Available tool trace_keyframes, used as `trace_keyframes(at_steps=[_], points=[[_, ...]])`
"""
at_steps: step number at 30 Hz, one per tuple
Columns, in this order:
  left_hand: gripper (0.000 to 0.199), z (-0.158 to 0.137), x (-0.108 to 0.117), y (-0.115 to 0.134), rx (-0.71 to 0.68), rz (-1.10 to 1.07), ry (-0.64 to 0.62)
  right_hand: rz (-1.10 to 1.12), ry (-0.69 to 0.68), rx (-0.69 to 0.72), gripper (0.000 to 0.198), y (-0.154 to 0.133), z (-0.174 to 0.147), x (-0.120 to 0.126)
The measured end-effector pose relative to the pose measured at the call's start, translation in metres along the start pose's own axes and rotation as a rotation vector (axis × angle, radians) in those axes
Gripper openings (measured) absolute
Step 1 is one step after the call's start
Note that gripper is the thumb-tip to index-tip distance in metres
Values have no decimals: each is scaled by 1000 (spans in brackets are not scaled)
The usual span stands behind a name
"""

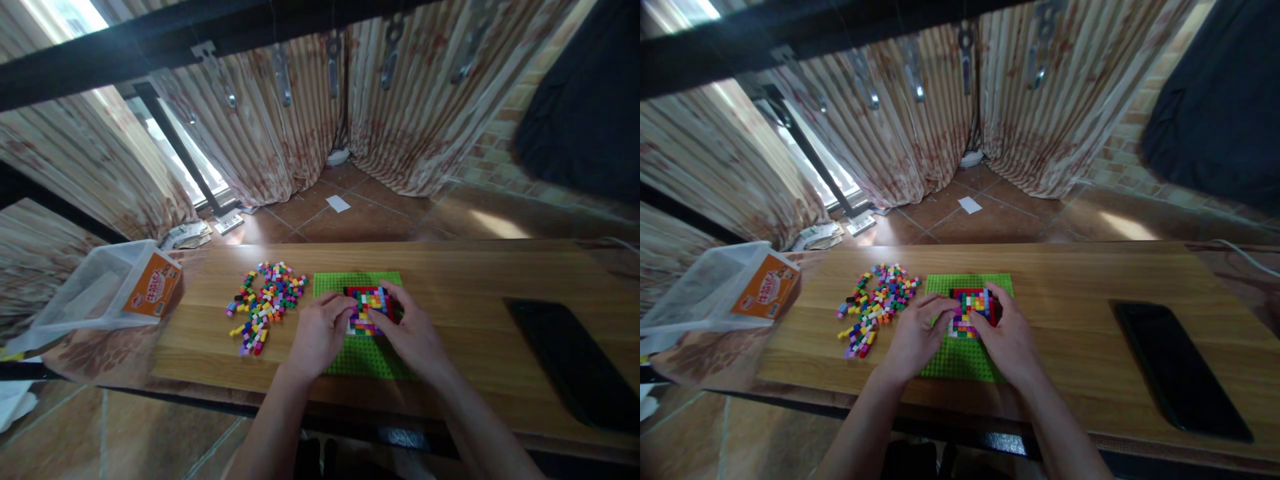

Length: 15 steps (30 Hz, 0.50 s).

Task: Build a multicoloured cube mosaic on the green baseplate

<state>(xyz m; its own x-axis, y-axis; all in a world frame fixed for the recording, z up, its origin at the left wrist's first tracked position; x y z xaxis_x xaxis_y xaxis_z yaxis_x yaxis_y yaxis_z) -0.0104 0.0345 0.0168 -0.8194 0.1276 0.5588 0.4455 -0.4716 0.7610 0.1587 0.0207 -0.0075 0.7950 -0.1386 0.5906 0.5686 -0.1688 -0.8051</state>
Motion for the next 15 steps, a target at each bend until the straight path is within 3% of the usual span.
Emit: trace_keyframes(at_steps=[5, 15], points=[[15, 0, -7, 0, -21, 180, -18, 7, 5, -4, 62, 2, 1, 0], [10, 1, -8, 2, -6, 250, -51, 26, 12, 12, 63, 1, 0, -1]])
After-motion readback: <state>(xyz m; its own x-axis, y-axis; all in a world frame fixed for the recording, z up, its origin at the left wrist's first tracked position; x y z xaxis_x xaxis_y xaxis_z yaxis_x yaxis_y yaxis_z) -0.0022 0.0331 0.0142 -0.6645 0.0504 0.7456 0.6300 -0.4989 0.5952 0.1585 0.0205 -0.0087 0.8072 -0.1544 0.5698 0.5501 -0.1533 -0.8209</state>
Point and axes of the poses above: each hand's wrist, its own z-axis towards the middle knuckle, its own x-axis out of the back of the hand, y = z × x, the point moved 3 cm from there along z, towards the middle knuckle, and after that the axes turned 9 degrees about -z, right-handed, at the moved point
